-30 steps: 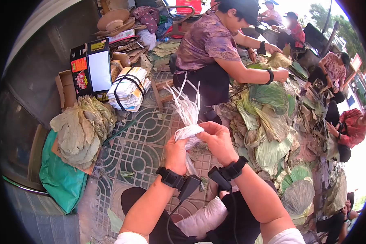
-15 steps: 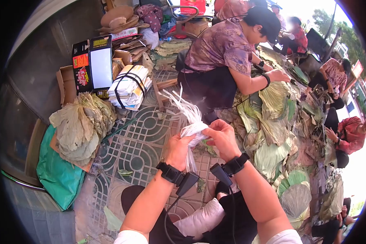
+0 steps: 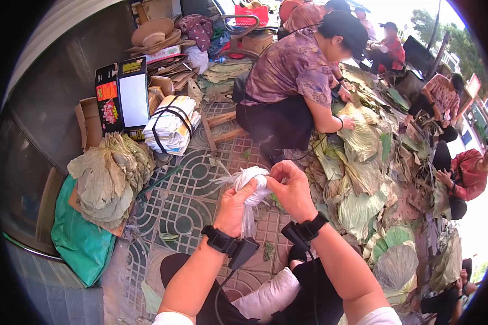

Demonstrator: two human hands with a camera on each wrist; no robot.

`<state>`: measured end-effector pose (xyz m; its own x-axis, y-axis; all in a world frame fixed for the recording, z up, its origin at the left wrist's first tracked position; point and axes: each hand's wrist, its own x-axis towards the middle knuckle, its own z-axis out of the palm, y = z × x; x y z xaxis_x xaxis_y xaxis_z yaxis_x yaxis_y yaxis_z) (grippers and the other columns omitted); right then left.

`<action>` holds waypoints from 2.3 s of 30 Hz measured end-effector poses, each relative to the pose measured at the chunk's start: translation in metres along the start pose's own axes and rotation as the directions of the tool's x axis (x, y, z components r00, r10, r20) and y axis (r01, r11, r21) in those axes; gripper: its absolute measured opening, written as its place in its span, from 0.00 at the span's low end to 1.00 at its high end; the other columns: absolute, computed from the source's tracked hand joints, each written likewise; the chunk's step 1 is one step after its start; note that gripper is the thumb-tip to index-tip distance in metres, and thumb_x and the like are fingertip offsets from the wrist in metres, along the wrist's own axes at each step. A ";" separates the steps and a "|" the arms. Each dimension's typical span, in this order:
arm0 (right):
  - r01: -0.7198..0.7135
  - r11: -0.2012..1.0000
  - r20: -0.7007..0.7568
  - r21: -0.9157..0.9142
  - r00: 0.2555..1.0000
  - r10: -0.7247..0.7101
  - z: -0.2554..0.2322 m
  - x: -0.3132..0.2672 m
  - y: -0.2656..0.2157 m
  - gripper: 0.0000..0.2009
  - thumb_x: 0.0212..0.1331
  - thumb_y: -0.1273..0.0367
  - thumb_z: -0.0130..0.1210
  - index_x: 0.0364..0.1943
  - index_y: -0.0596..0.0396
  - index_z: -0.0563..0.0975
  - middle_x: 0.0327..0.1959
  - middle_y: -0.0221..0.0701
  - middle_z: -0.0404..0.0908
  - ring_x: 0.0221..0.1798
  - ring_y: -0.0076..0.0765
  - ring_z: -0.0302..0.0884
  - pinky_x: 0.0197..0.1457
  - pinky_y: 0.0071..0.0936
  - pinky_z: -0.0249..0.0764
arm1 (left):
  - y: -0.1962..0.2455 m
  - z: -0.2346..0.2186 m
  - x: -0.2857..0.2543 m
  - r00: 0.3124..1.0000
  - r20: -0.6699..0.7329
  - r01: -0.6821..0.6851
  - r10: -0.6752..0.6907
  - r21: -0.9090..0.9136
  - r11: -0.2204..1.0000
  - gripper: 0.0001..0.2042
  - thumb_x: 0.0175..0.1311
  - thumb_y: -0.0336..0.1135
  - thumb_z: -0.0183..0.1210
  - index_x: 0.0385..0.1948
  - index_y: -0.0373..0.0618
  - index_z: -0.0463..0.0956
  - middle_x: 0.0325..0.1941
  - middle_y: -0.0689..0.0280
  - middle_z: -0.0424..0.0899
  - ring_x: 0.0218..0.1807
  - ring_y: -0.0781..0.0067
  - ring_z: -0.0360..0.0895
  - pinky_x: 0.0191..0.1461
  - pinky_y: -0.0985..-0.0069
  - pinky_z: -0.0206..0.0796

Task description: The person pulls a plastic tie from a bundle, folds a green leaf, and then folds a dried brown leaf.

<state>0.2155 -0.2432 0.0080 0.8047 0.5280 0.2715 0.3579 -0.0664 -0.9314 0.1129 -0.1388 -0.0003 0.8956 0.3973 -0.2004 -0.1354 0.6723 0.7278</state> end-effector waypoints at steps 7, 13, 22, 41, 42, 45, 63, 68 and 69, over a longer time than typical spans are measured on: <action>0.057 0.995 0.117 -0.080 0.992 -0.047 -0.007 -0.010 -0.012 0.12 0.44 0.72 0.62 0.36 0.57 0.80 0.38 0.28 0.72 0.34 0.24 0.70 0.39 0.23 0.69 | 0.002 -0.002 -0.003 0.998 -0.058 -0.031 0.035 0.078 0.996 0.14 0.64 0.40 0.56 0.46 0.44 0.76 0.39 0.72 0.81 0.37 0.84 0.75 0.36 0.84 0.66; -0.253 0.963 0.221 0.098 0.949 0.227 -0.016 -0.009 -0.022 0.16 0.44 0.67 0.66 0.33 0.67 0.78 0.40 0.33 0.72 0.40 0.25 0.72 0.43 0.24 0.70 | -0.006 -0.001 -0.006 0.999 0.022 -0.035 0.032 0.144 0.989 0.14 0.65 0.43 0.54 0.45 0.46 0.76 0.40 0.71 0.80 0.40 0.84 0.76 0.38 0.83 0.68; -0.387 0.817 0.175 0.427 0.922 0.345 -0.028 0.000 -0.009 0.09 0.49 0.75 0.56 0.36 0.64 0.75 0.32 0.30 0.79 0.34 0.20 0.74 0.41 0.18 0.69 | -0.005 0.010 -0.016 0.994 0.027 -0.102 0.102 0.462 0.881 0.13 0.65 0.41 0.55 0.46 0.45 0.74 0.36 0.73 0.78 0.23 0.88 0.71 0.24 0.91 0.61; -0.409 0.880 0.243 0.242 0.903 0.353 -0.033 -0.003 -0.012 0.08 0.51 0.70 0.54 0.31 0.60 0.77 0.28 0.24 0.76 0.32 0.17 0.69 0.39 0.18 0.65 | -0.010 -0.008 -0.021 0.996 0.087 -0.055 0.012 0.521 0.852 0.15 0.70 0.40 0.48 0.49 0.42 0.75 0.28 0.75 0.77 0.25 0.90 0.68 0.27 0.87 0.61; -0.387 0.890 0.175 0.242 0.919 0.353 -0.033 -0.003 -0.012 0.06 0.52 0.70 0.53 0.30 0.58 0.77 0.28 0.23 0.76 0.31 0.17 0.69 0.40 0.18 0.65 | -0.007 -0.010 -0.022 0.993 0.111 -0.095 0.033 0.615 0.782 0.14 0.70 0.40 0.47 0.47 0.41 0.75 0.28 0.75 0.77 0.26 0.90 0.68 0.27 0.87 0.61; -0.384 0.847 0.100 0.368 0.922 0.374 -0.038 0.002 -0.013 0.06 0.47 0.71 0.56 0.27 0.60 0.76 0.25 0.25 0.75 0.29 0.18 0.67 0.34 0.18 0.63 | -0.004 -0.010 -0.023 0.986 0.146 -0.158 0.077 0.694 0.703 0.14 0.69 0.40 0.47 0.45 0.41 0.76 0.24 0.75 0.75 0.23 0.90 0.66 0.25 0.87 0.58; -0.319 0.948 0.017 -0.017 0.947 0.319 -0.082 0.004 -0.003 0.05 0.46 0.71 0.56 0.25 0.59 0.77 0.23 0.28 0.77 0.25 0.21 0.71 0.30 0.19 0.69 | 0.028 -0.062 -0.046 0.983 -0.010 -0.133 0.185 0.658 0.741 0.18 0.52 0.22 0.55 0.48 0.39 0.71 0.47 0.64 0.75 0.49 0.73 0.71 0.55 0.75 0.64; -0.145 0.977 0.247 -0.154 0.952 0.180 -0.056 -0.008 -0.005 0.10 0.44 0.67 0.57 0.29 0.59 0.77 0.23 0.32 0.74 0.25 0.28 0.72 0.31 0.25 0.70 | 0.034 -0.013 -0.041 0.779 0.418 -0.543 0.468 0.822 0.170 0.25 0.48 0.29 0.62 0.52 0.39 0.68 0.57 0.57 0.71 0.61 0.63 0.66 0.66 0.69 0.54; -0.005 0.957 0.276 -0.289 0.957 0.088 -0.048 -0.014 -0.020 0.11 0.43 0.66 0.57 0.29 0.59 0.77 0.26 0.34 0.76 0.26 0.32 0.74 0.31 0.27 0.70 | 0.022 -0.011 -0.038 0.822 0.408 -0.511 0.398 0.836 0.197 0.33 0.45 0.32 0.65 0.58 0.40 0.64 0.59 0.56 0.69 0.63 0.60 0.64 0.66 0.69 0.53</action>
<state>0.2200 -0.2899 0.0349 0.6706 0.7335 0.1107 0.4758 -0.3108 -0.8228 0.0718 -0.1324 0.0163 0.8551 0.3386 0.3927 -0.1301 -0.5931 0.7946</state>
